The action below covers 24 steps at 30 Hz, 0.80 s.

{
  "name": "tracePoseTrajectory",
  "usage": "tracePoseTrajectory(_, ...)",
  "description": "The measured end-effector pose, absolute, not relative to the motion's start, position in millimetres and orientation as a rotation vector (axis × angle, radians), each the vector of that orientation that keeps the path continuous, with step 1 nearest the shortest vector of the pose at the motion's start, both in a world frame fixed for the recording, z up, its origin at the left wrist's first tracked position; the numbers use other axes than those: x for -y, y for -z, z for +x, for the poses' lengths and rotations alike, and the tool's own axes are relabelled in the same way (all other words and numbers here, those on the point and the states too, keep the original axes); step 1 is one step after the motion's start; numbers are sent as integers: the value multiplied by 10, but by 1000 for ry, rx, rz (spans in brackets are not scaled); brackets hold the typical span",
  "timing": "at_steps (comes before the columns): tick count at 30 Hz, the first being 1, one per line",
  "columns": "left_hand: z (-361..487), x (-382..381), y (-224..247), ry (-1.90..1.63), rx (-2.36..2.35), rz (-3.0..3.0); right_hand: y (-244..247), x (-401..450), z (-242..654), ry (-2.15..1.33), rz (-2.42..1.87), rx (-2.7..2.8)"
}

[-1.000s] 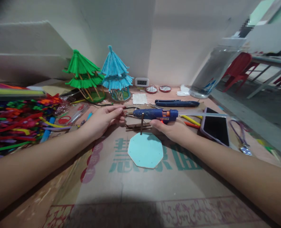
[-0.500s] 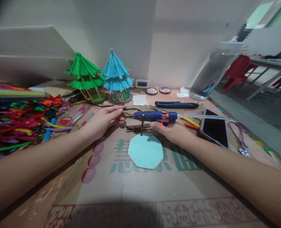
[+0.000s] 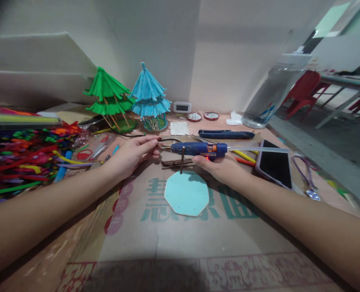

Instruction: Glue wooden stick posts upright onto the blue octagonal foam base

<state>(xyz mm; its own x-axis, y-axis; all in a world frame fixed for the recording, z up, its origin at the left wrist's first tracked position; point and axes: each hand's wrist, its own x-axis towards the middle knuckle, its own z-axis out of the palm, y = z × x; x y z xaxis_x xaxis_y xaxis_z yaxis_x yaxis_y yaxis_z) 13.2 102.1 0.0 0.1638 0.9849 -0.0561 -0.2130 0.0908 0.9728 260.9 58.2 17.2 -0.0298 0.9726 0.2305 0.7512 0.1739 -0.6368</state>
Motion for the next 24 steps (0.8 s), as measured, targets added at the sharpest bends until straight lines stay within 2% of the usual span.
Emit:
tracePoseTrajectory(12,116,-1015,2,-1152,-941,1069,-162,-594,2622,-426,-1585,1858)
tracePoseTrajectory(18,125,-1010,8,-1144,-907,1079,-154,-618,2635,-537,-1531,1902)
tracePoseTrajectory(24,149,-1014,1,-1168,-936,1104,-303,-784,2754,-760,-1298,1503)
